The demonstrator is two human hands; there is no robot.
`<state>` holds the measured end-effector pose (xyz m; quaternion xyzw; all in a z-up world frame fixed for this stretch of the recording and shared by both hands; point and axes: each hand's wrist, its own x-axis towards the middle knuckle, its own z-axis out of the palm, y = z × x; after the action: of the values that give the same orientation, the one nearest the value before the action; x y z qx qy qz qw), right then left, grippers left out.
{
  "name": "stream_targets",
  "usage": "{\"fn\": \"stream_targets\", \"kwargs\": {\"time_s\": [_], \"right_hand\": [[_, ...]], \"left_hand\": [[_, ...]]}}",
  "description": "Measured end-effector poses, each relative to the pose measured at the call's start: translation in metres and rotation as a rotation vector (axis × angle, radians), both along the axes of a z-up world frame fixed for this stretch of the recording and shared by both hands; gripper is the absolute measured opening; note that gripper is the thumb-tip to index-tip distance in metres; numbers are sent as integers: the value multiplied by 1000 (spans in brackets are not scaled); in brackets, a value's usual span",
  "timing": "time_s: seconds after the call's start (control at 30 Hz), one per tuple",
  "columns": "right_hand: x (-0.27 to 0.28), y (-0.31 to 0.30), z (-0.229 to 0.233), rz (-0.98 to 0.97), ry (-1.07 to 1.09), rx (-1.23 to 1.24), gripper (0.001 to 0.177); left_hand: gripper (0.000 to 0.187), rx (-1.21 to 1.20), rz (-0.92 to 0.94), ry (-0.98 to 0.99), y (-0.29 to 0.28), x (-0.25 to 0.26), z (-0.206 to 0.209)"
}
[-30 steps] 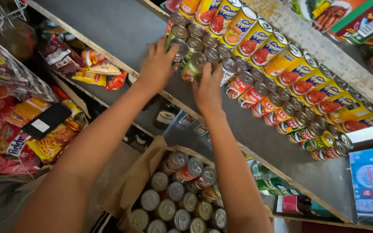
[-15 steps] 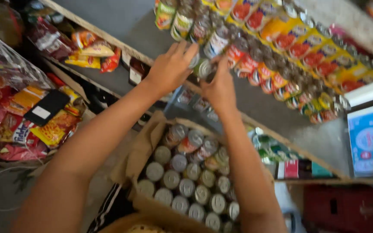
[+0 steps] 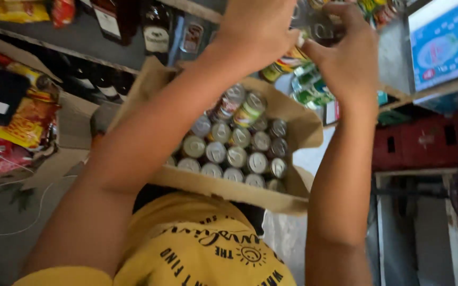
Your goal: The person transfers canned goods from a cardboard box onto a metal shelf. They pick up cans from the box and place them in rows on the shelf, organizing them by type.
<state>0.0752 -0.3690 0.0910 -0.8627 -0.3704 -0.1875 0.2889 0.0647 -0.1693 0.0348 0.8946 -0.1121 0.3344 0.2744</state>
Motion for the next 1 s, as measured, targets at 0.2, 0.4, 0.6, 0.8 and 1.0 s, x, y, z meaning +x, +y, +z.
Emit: {"fn": "stream_targets", "kwargs": {"time_s": [0.2, 0.4, 0.6, 0.8, 1.0], "right_hand": [[-23, -60, -23, -163, 231, -81, 53], [-14, -75, -62, -276, 601, -334, 56], [1, -83, -102, -273, 554, -501, 65], [1, -68, -111, -403, 450, -595, 62], [0, -62, -109, -452, 468, -585, 63]], "left_hand": [[69, -69, -124, -191, -50, -41, -8], [69, 20, -258, 417, -70, -46, -44], [59, -112, -492, 473, -74, -35, -95], [68, 70, -488, 235, -76, -22, -135], [59, 325, -405, 95, -76, -19, -148]]}}
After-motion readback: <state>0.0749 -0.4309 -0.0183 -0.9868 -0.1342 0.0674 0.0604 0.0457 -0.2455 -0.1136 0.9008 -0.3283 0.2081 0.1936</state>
